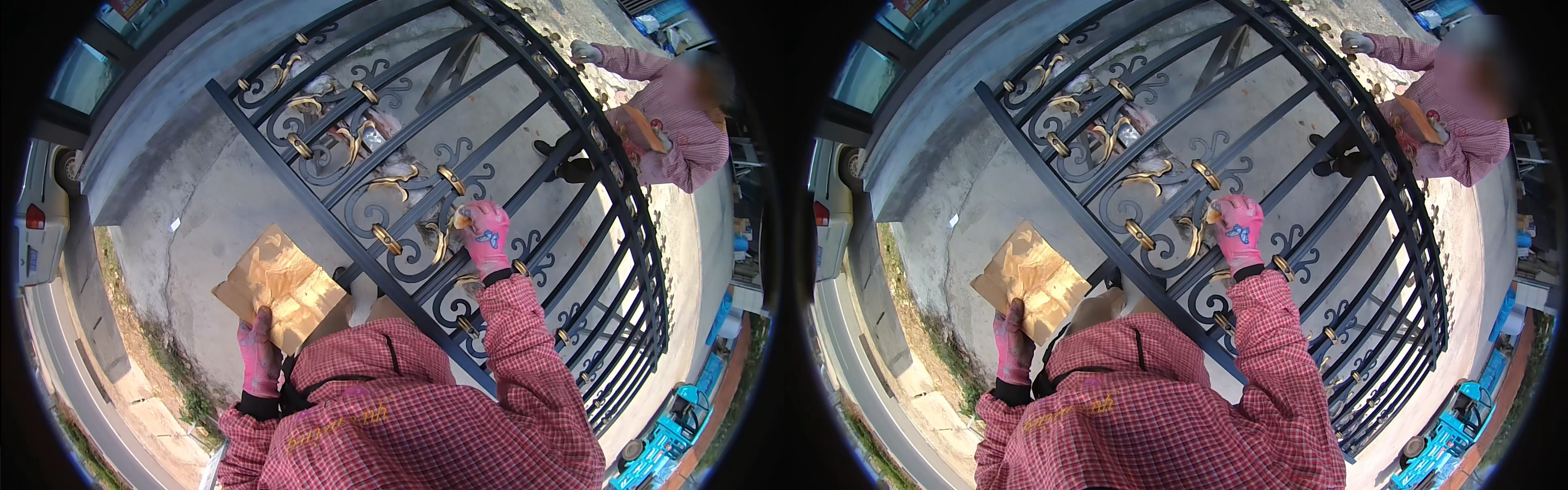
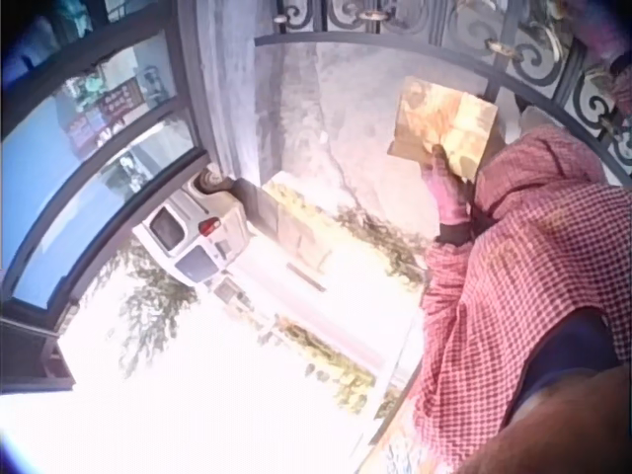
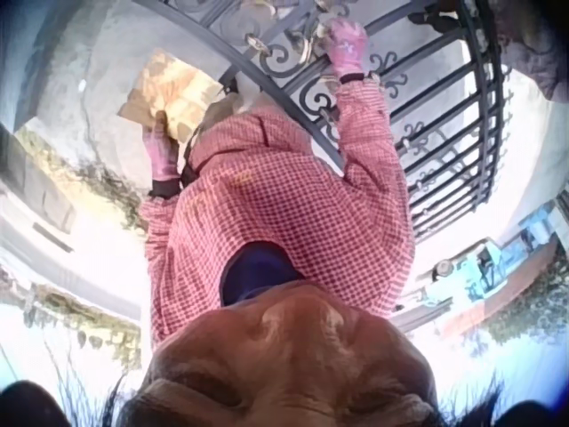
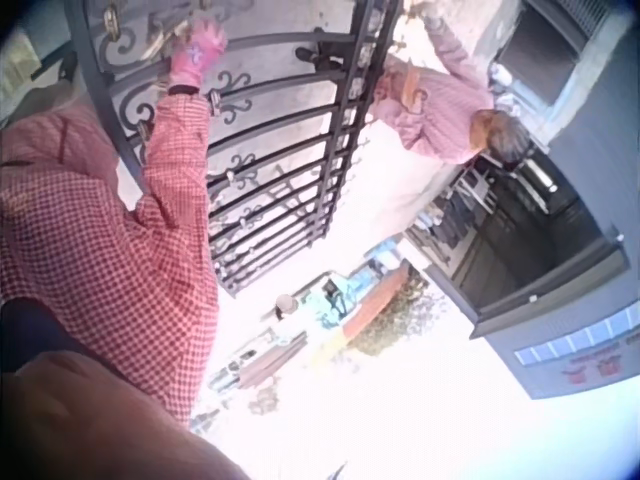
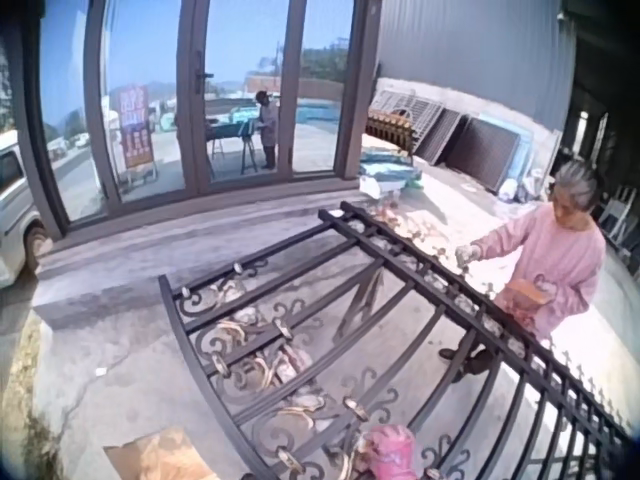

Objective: The person rubs a gold-colored sheet against the ornamental details of a black metal gate to polish them. They hold the sheet in one hand and use the other to press and rub the sheet over the gate's decorative elements.

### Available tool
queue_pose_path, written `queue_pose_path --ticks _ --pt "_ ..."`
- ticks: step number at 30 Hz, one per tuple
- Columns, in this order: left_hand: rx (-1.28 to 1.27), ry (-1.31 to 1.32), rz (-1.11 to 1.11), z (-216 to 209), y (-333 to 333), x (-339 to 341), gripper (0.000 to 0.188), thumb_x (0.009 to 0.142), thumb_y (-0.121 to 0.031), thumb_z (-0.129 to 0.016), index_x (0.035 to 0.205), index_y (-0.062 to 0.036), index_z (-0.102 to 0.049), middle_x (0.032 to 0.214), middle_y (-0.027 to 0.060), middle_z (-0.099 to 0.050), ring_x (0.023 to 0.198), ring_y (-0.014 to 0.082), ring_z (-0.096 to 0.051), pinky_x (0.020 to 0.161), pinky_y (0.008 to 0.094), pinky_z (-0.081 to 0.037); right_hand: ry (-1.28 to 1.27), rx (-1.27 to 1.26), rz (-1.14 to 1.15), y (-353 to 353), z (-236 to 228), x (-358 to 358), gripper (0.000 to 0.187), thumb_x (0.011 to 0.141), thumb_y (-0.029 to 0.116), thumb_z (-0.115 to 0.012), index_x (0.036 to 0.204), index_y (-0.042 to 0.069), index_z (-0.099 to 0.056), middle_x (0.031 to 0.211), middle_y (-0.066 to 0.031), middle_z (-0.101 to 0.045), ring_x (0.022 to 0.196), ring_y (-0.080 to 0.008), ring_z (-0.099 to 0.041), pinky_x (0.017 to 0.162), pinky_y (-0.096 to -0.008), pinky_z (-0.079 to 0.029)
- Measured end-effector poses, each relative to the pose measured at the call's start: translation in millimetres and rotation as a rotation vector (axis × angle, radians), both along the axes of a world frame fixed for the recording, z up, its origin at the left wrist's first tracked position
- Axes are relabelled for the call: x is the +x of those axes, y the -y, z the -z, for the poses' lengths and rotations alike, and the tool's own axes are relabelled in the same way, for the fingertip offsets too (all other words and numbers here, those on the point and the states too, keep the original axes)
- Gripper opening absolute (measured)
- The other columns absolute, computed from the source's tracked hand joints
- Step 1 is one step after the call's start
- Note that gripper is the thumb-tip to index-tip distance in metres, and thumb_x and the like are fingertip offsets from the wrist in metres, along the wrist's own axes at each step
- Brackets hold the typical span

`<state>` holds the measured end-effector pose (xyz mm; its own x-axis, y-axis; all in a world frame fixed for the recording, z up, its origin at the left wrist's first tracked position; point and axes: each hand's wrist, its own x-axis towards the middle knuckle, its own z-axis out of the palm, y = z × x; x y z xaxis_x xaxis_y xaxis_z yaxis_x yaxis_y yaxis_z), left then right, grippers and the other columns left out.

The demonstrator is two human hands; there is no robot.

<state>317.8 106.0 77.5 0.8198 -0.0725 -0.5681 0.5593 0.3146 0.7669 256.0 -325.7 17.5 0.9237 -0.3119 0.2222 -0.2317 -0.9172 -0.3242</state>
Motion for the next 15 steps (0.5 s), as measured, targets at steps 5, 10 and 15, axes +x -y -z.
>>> queue_pose_path --ticks 5,10,15 --pt "0.022 -0.039 -0.008 -2 13 -3 0.042 0.092 -0.014 -0.058 0.129 0.0003 -0.043 0.116 0.0097 -0.057 0.099 0.0189 -0.06 0.084 0.0316 -0.052 0.018 -0.051 -0.116 -3 -3 4 0.031 0.057 0.006 -0.069 0.087 0.011 -0.065 0.092 -0.0042 -0.063 0.098 -0.0284 -0.056 0.085 -0.0418 -0.043" --pt "0.042 -0.013 -0.043 -6 22 -10 0.042 0.092 -0.014 -0.057 0.128 0.0005 -0.043 0.114 0.0093 -0.058 0.097 0.0182 -0.061 0.083 0.0311 -0.052 0.049 -0.006 -0.102 7 -2 3 0.032 0.056 0.006 -0.069 0.088 0.012 -0.064 0.094 -0.0046 -0.063 0.096 -0.0289 -0.056 0.084 -0.0416 -0.043" --pt "0.076 -0.032 -0.046 -8 20 -15 0.042 0.092 -0.013 -0.056 0.129 0.0006 -0.042 0.116 0.0105 -0.057 0.099 0.0196 -0.061 0.084 0.0319 -0.053 0.08 0.002 -0.08 10 -13 5 0.034 0.055 0.005 -0.07 0.088 0.012 -0.064 0.093 -0.0043 -0.063 0.095 -0.029 -0.056 0.083 -0.0414 -0.043"
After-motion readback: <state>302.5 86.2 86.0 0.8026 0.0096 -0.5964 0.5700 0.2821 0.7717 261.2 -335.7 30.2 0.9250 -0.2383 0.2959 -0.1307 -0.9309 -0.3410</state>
